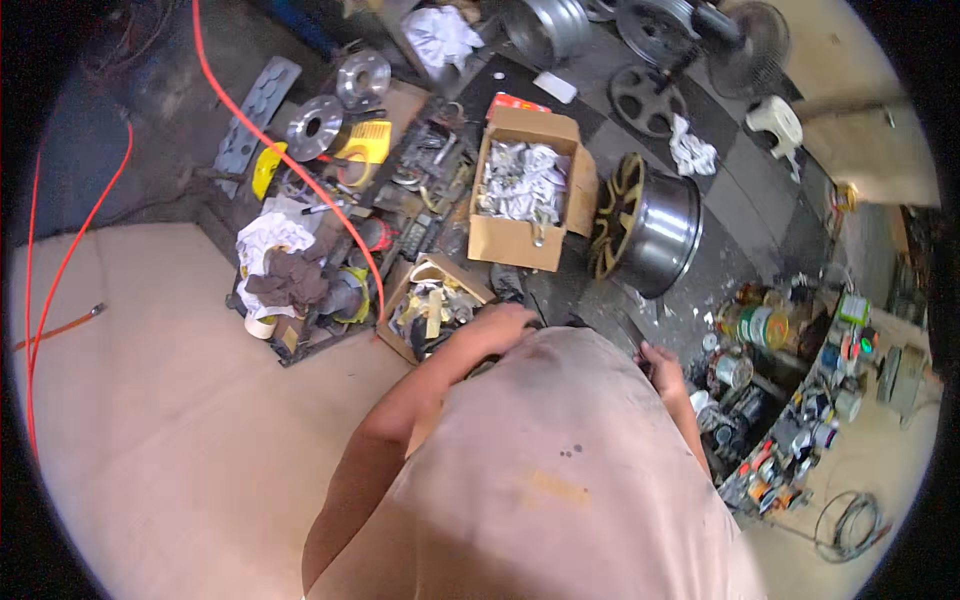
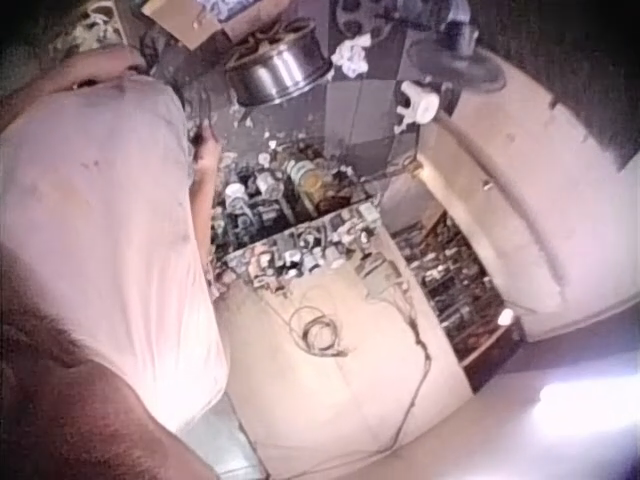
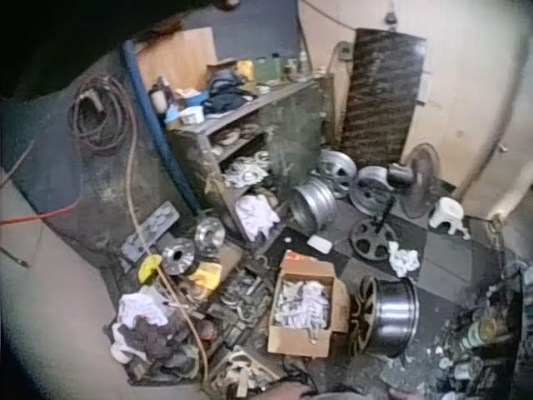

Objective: Mix different paint components or colors in a small container in an auto body shop environment.

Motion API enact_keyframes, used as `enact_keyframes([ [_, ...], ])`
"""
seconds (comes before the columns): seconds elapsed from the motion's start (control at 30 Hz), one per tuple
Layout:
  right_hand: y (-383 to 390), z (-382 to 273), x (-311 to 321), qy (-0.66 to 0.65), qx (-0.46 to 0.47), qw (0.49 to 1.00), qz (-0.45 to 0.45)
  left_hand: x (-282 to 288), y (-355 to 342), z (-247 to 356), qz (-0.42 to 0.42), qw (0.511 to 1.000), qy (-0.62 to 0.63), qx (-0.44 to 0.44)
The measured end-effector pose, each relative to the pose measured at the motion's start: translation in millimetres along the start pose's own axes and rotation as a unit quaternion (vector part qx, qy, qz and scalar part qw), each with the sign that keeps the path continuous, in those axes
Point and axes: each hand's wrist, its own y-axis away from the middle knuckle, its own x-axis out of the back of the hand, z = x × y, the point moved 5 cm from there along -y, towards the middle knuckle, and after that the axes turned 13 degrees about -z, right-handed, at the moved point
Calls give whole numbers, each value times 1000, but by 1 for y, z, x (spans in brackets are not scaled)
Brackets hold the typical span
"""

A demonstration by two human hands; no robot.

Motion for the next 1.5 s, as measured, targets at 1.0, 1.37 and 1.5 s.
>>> enact_keyframes([
  [1.0, 299, 124, 200, -39, 336, 916, 214, -230, -169, 523, -407, 778, 478, 13],
  [1.37, 253, 172, 301, -228, 315, 893, 228, -304, -286, 594, -587, 776, 231, 7],
  [1.5, 223, 166, 362, -170, 245, 934, 197, -319, -346, 624, -567, 784, 238, 82],
])
